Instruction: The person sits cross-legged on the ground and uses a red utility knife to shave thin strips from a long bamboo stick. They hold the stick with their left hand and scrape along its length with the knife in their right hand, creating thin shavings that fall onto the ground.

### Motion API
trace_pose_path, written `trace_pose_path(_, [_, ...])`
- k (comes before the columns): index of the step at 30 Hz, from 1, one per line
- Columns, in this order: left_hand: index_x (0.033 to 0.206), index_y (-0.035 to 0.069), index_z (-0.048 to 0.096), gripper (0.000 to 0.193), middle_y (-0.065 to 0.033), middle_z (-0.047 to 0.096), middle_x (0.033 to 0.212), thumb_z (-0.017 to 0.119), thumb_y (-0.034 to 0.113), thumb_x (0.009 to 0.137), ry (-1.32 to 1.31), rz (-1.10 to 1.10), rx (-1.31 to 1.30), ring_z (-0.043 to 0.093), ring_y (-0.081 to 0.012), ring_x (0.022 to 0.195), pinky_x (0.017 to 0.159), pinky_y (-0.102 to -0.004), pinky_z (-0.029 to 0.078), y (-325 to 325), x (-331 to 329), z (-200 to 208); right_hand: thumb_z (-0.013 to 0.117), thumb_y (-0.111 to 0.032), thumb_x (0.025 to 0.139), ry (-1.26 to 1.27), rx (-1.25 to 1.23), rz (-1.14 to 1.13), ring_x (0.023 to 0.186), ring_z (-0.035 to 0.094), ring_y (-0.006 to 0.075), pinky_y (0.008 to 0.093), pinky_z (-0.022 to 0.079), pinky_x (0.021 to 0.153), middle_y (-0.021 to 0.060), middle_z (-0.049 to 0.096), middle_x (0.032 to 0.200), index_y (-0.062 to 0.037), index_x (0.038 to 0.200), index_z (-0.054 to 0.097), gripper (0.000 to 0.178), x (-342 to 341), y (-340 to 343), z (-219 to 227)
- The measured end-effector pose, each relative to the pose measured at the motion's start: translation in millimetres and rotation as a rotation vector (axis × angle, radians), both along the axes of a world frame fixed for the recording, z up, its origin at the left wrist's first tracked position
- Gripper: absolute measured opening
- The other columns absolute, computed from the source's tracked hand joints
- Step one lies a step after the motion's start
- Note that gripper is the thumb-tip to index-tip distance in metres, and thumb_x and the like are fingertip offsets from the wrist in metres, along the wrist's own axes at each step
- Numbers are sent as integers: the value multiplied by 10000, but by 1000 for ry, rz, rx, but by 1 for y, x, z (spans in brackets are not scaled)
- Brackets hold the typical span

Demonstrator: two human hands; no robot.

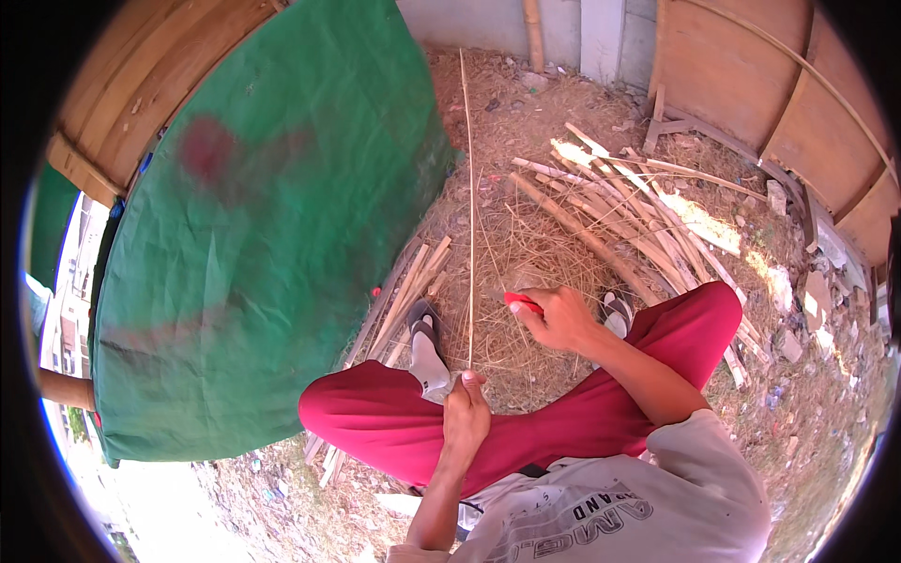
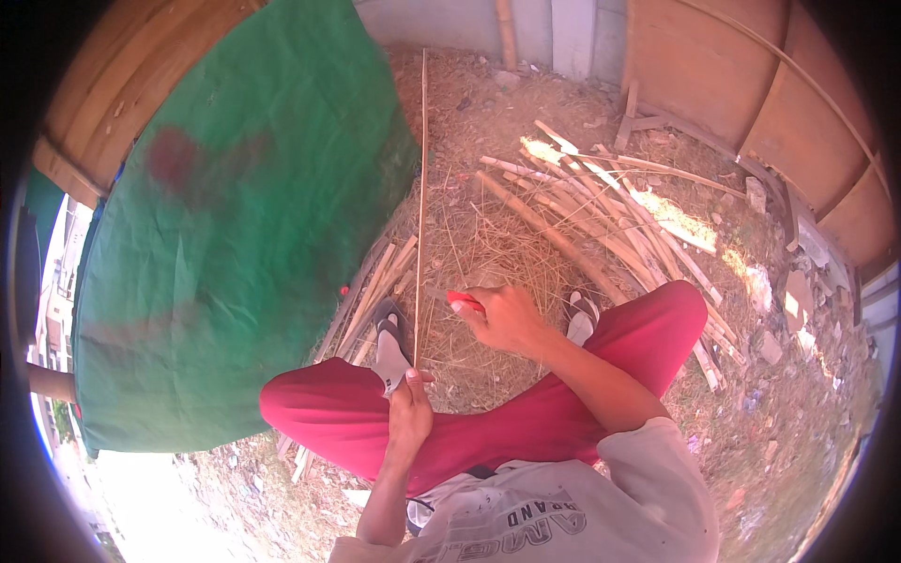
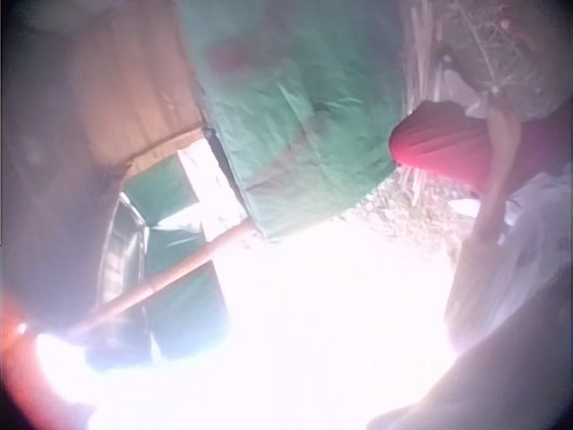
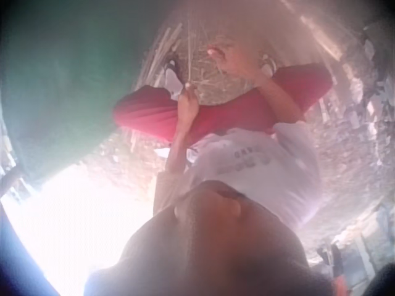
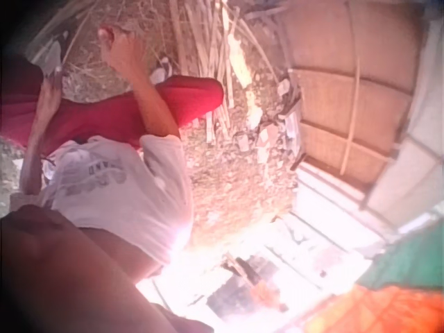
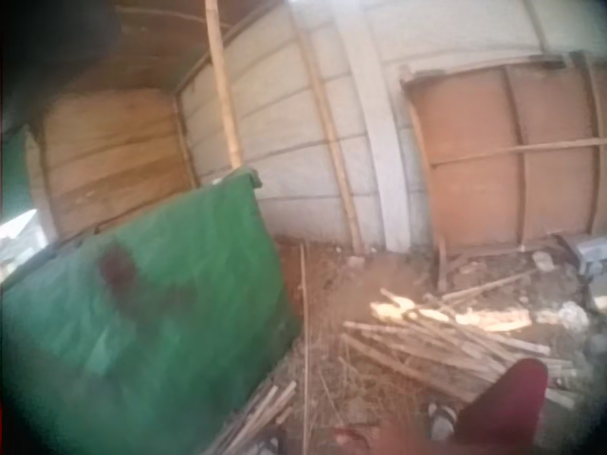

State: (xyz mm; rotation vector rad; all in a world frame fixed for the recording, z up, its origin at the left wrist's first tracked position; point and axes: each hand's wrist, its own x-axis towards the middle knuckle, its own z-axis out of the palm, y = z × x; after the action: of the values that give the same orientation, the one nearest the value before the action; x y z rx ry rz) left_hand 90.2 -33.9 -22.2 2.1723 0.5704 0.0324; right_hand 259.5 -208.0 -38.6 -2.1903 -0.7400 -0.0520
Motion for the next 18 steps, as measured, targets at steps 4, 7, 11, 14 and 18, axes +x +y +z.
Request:
trace_pose_path(4, [1001,-24,663,509,-288,660,855,328,346,1101,32,28,-9,643,-464,864,783,-517,488,-2,10,-8,602,-475,951,4,-184,117,529,657,345,446,524,524,175,681,647,-85,1045,762,432,-20,13,2])
trace_pose_path(7, [1005,-23,659,497,-264,652,841,328,336,1103,45,44,4,632,-430,832,777,-495,479,-7,13,-10,584,-503,953,17,-193,120,525,657,344,453,516,507,169,679,636,-84,1047,759,463,-19,16,4])
trace_pose_path(11, [1105,1,624,439,-317,669,855,334,331,1098,36,65,62,647,-529,865,741,-583,479,-12,14,-7,589,-507,948,-8,-169,111,514,657,322,445,510,488,162,685,643,-81,1076,759,476,-15,16,6])
trace_pose_path(14, [1128,13,592,392,-314,667,831,339,311,1097,0,68,120,646,-530,834,717,-598,469,-14,14,-6,603,-503,940,-32,-111,98,507,658,302,433,510,481,160,700,670,-83,1093,761,474,-14,17,8])
trace_pose_path(18, [1102,20,579,358,-309,666,808,344,290,1095,-6,29,190,640,-531,809,699,-603,467,-13,13,-8,613,-503,933,-47,-135,82,493,652,296,424,503,467,154,705,670,-83,1089,764,473,-15,17,3])
